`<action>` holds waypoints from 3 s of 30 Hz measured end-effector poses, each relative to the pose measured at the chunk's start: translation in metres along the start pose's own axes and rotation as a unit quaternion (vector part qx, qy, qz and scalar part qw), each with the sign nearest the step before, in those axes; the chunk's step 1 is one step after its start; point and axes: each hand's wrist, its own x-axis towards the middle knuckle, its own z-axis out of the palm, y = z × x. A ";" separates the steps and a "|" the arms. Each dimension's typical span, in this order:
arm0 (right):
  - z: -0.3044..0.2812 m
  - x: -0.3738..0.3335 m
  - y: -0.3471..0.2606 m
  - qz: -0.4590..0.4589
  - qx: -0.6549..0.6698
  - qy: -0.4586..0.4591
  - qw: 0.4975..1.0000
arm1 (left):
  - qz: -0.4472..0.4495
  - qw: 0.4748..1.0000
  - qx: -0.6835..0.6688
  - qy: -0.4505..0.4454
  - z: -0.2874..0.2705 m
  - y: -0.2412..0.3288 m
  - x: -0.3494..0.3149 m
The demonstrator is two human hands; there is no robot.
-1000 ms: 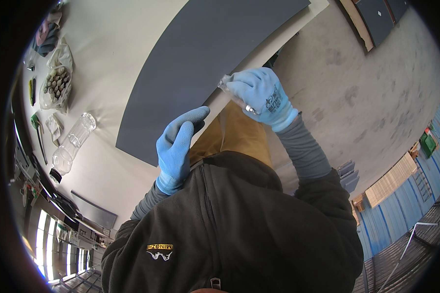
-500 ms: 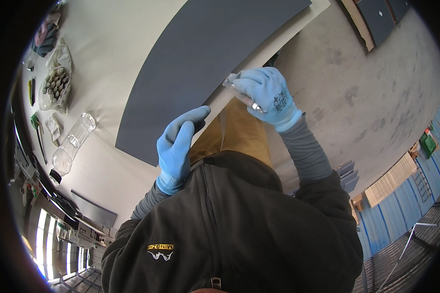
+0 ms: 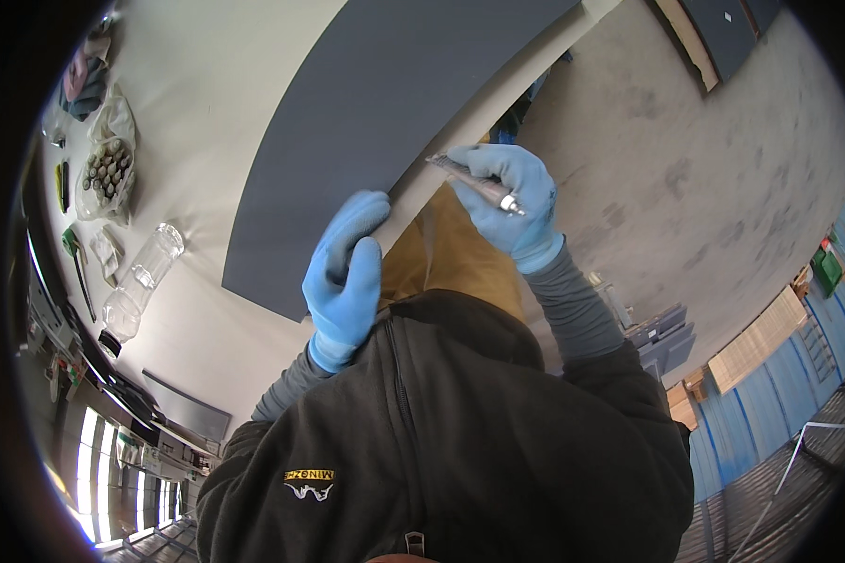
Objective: The person wipes a dark gray panel with a cloth and water, then opens a bag of small parts and uses a syringe to apply adhesive to the panel edge. The panel is flipped and wiped again.
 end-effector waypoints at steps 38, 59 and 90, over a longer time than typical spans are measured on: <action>-0.007 -0.017 -0.006 0.253 0.233 0.119 0.932 | 0.240 0.900 0.359 -0.059 -0.013 -0.053 -0.010; 0.026 -0.004 0.026 0.230 0.315 0.064 0.919 | 0.231 0.899 0.371 0.034 -0.021 -0.081 -0.005; 0.023 0.006 0.010 0.123 0.037 0.104 0.986 | 0.250 0.892 0.376 0.041 -0.017 -0.080 -0.001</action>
